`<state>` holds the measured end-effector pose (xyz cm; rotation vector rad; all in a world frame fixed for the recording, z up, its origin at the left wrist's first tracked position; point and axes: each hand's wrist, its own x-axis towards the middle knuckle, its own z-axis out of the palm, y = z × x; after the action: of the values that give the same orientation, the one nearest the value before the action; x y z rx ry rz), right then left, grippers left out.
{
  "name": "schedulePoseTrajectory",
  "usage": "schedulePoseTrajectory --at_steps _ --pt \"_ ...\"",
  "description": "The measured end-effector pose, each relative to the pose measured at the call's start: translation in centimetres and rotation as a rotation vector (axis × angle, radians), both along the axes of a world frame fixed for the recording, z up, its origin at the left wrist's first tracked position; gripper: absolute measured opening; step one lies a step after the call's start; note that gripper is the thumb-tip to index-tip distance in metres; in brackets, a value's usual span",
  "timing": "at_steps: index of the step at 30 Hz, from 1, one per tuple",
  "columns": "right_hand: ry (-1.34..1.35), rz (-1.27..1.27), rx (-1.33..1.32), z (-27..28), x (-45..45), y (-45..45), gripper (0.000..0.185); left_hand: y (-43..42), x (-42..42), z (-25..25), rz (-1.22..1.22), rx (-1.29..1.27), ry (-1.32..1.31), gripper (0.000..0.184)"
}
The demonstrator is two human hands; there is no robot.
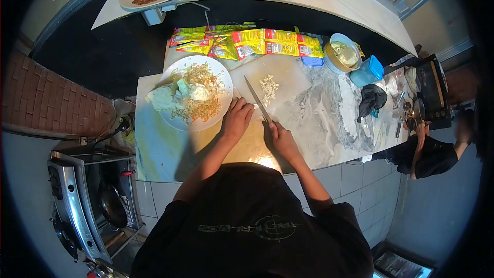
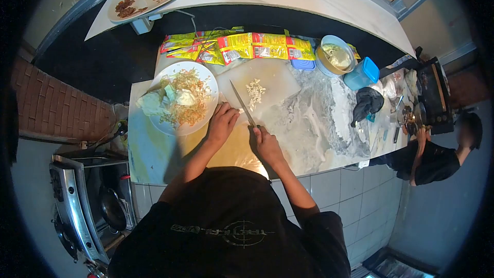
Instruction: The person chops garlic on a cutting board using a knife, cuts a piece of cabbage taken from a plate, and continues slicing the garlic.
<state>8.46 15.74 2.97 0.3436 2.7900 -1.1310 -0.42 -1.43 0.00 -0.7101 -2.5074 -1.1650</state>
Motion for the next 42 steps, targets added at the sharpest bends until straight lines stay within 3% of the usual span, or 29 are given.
schedulePoseTrajectory --at_steps 11,16,31,38,41,42 --pt "-0.061 0.006 -0.021 0.4 0.1 -0.4 0.042 0.0 0.0 0.0 -0.006 0.006 -0.044 0.008" --pt "-0.067 0.054 0.34 1.1 0.1 -1.6 0.042 0.1 0.0 -0.2 0.003 -0.007 -0.043 0.009" --pt "0.098 0.079 0.592 -0.5 0.2 -1.8 0.039 -0.1 -0.1 -0.4 -0.012 0.001 -0.005 0.008" --pt "0.016 0.055 0.587 1.0 0.6 0.2 0.038 -0.1 0.1 0.1 -0.038 0.033 -0.029 0.009" --pt "-0.004 0.016 0.517 1.5 1.2 0.8 0.039 0.1 0.1 0.1 -0.025 0.032 -0.023 0.01" --pt "-0.01 0.015 0.367 1.3 1.3 1.1 0.04 0.1 0.2 0.0 -0.026 0.043 -0.001 0.011"
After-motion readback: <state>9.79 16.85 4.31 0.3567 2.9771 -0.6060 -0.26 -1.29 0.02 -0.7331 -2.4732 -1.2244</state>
